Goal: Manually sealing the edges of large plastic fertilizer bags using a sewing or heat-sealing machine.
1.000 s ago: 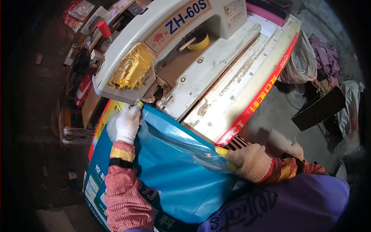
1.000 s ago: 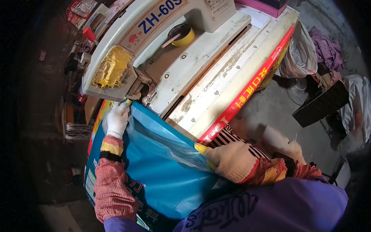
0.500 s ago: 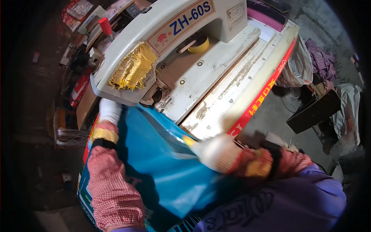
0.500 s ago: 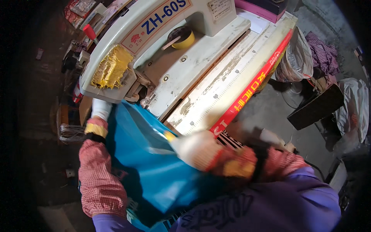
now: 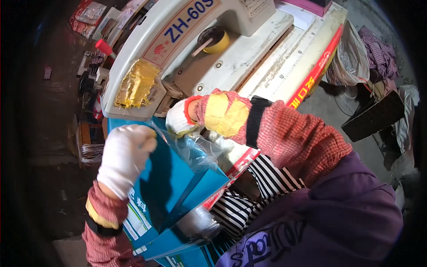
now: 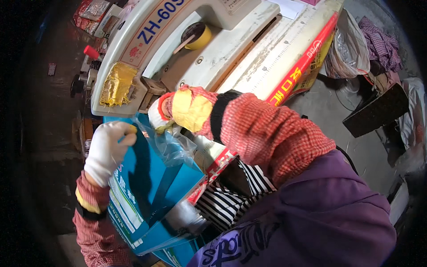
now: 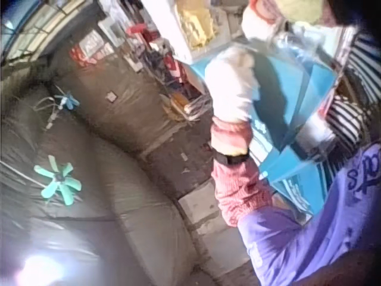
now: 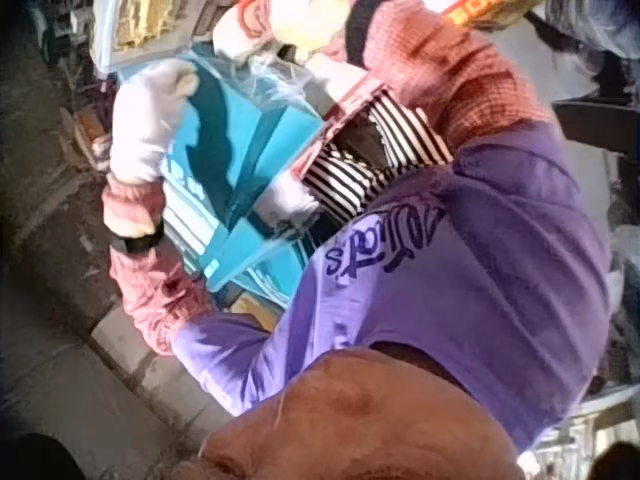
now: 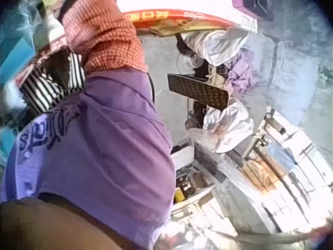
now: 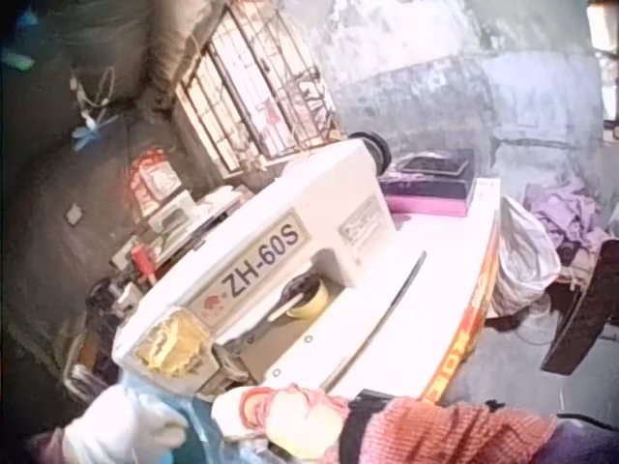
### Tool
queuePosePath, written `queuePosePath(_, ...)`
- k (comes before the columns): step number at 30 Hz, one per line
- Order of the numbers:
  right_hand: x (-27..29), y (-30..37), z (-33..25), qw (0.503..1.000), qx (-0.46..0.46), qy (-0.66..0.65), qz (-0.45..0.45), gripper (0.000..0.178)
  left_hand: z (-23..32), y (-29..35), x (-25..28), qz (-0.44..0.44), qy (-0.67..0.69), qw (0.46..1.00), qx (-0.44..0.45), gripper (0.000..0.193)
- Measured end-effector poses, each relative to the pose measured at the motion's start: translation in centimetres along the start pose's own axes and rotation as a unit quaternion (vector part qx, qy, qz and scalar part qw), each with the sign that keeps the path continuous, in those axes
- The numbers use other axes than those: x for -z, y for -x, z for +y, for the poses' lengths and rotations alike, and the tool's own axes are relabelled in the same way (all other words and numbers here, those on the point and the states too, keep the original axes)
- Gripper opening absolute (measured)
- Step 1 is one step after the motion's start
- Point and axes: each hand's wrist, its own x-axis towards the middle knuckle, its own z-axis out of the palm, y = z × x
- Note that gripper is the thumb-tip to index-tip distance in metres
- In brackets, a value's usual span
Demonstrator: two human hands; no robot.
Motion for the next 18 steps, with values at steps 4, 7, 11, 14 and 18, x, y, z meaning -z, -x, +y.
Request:
queuePosePath(4, -1.3, 1.4, 0.9, 0.947, -0.220, -0.233, -0.029, 0.017, 8.2, -3.2, 0.1, -0.032, -0.111, 0.983, -0.145, 0.023)
queuePosePath(7, -3.7, 0.8, 1.7, 0.893, -0.163, -0.399, 0.130, 0.018, 9.9, -3.4, -2.2, -0.279, -0.105, 0.951, -0.082, 0.054)
queuePosePath(11, -7.2, 0.2, 2.1, 0.648, 0.021, -0.671, 0.359, 0.019, 9.2, -3.5, -3.4, -0.523, 0.129, 0.839, -0.079, 0.071)
queuePosePath(14, -10.1, 1.2, 3.3, 0.557, 0.085, -0.703, 0.433, 0.021, 9.8, -5.8, 0.3, -0.662, 0.193, 0.724, -0.017, 0.033)
queuePosePath(18, -7.0, 1.3, -0.5, 0.541, 0.065, -0.718, 0.433, 0.026, 4.9, -2.7, 3.5, -0.377, 0.323, 0.826, 0.267, 0.032)
